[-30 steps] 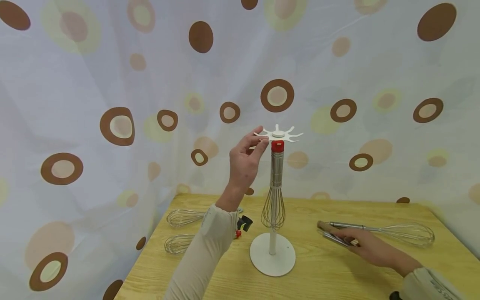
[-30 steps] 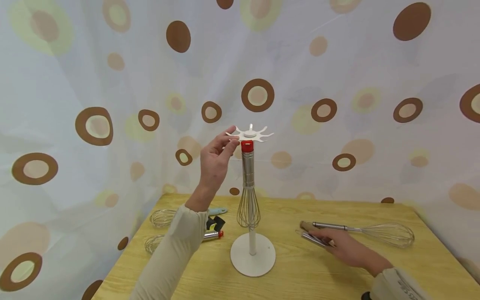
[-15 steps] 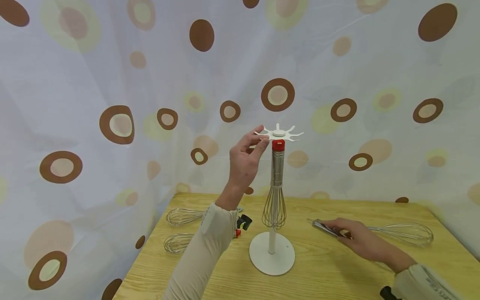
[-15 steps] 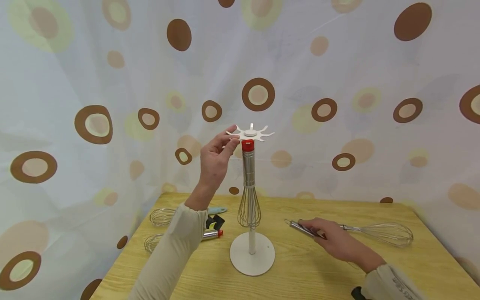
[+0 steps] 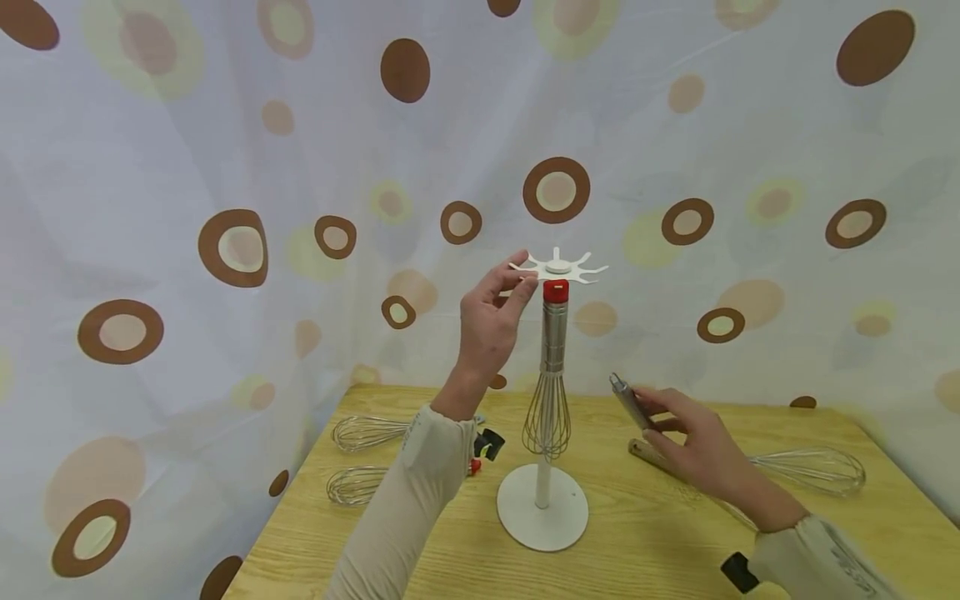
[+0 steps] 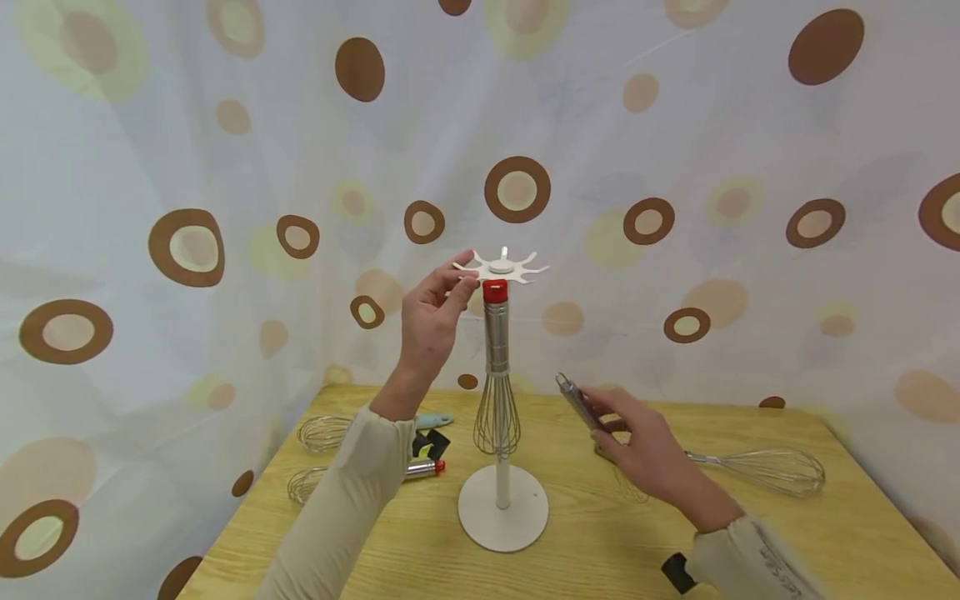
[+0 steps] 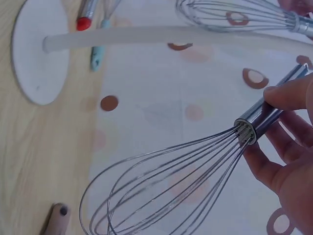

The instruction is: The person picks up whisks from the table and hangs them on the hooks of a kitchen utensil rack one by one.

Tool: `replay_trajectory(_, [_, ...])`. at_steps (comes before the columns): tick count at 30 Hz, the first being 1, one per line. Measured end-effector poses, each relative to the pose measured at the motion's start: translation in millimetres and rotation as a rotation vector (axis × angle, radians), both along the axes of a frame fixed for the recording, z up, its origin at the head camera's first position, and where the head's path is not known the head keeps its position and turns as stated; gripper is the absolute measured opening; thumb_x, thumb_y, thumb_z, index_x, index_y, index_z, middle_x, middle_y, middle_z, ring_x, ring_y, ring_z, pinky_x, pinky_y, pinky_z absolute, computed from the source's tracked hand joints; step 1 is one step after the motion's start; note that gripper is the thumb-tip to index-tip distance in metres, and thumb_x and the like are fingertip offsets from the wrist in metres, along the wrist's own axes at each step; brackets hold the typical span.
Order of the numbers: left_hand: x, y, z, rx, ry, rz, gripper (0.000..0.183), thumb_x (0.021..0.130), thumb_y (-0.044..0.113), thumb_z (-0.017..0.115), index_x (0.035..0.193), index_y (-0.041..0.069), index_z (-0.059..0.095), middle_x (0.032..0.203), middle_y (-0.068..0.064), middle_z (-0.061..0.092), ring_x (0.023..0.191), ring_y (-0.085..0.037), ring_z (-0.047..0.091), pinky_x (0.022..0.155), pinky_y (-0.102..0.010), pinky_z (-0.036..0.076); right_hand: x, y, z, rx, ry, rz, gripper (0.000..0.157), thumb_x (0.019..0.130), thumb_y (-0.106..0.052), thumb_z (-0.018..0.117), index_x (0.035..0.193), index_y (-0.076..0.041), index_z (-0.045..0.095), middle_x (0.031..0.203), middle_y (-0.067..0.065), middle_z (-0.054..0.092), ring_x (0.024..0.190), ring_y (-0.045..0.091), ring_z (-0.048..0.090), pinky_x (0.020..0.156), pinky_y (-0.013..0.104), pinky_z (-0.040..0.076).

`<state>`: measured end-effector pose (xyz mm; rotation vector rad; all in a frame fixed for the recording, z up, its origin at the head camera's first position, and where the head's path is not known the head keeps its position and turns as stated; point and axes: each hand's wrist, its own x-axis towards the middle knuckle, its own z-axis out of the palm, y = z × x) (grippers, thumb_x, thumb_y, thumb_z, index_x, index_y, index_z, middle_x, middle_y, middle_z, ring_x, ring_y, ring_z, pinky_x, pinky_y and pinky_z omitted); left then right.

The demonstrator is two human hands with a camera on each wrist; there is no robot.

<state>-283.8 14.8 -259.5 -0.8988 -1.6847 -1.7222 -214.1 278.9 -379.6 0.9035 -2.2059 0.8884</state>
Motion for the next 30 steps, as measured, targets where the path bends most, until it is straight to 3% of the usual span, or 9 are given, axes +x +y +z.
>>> replay_trajectory(4, [-0.6,-1,-0.2,0.003,-0.001,-0.002,0.017,0.094,0.010,0.060,0.103,-0.003,0.066,0.131,-0.009,0.057,0.092,-0.022,0.063,0.078,-0.031,0.051,-1.5,-20,18.5,-0.080,0.060,0.037,0.071,0.064,0.030,0.068,0.129,0.007,0.051,0.111,0.016,0.058,0.103,0.003,0.054,0.074,0.015,0.050])
replay_trajectory(9, [-1.6,-1,-0.5,-0.003,0.018,0.014,0.016,0.094,0.010,0.059,0.102,-0.003,0.065,0.130,-0.009,0.057,0.100,-0.019,0.061,0.083,-0.041,0.049,-2.1,-45,43.4,-0.194,0.067,0.080,0.070,0.067,0.030,0.065,0.130,0.006,0.050,0.110,0.015,0.058,0.101,0.005,0.056,0.077,0.017,0.050])
replay_trajectory(16, [-2.5,-1,-1.1,-0.011,0.032,0.021,0.016,0.095,0.010,0.058,0.102,-0.003,0.065,0.130,-0.010,0.057,0.099,-0.018,0.060,0.080,-0.029,0.048,-4.4,-69,70.3,-0.332,0.095,0.113,0.069,0.069,0.029,0.064,0.132,0.006,0.048,0.108,0.015,0.057,0.097,0.011,0.057,0.079,0.020,0.050])
replay_trajectory(26, [-3.5,-1,-1.2,-0.009,0.031,0.013,0.015,0.095,0.010,0.058,0.101,-0.003,0.064,0.131,-0.010,0.057,0.099,-0.019,0.060,0.081,-0.042,0.048,-11.6,-82,80.0,-0.413,0.092,0.094,0.063,0.075,0.026,0.062,0.132,0.005,0.048,0.110,0.010,0.057,0.095,0.010,0.058,0.078,0.018,0.050])
replay_trajectory(30, [-3.5,-1,-1.6,-0.012,0.029,0.025,0.016,0.095,0.012,0.058,0.101,-0.002,0.065,0.130,-0.009,0.057,0.099,-0.018,0.060,0.082,-0.038,0.048,-14.8,-84,78.7,-0.423,0.069,0.084,0.061,0.076,0.024,0.063,0.132,0.004,0.048,0.110,0.012,0.057,0.095,0.009,0.058,0.077,0.016,0.049])
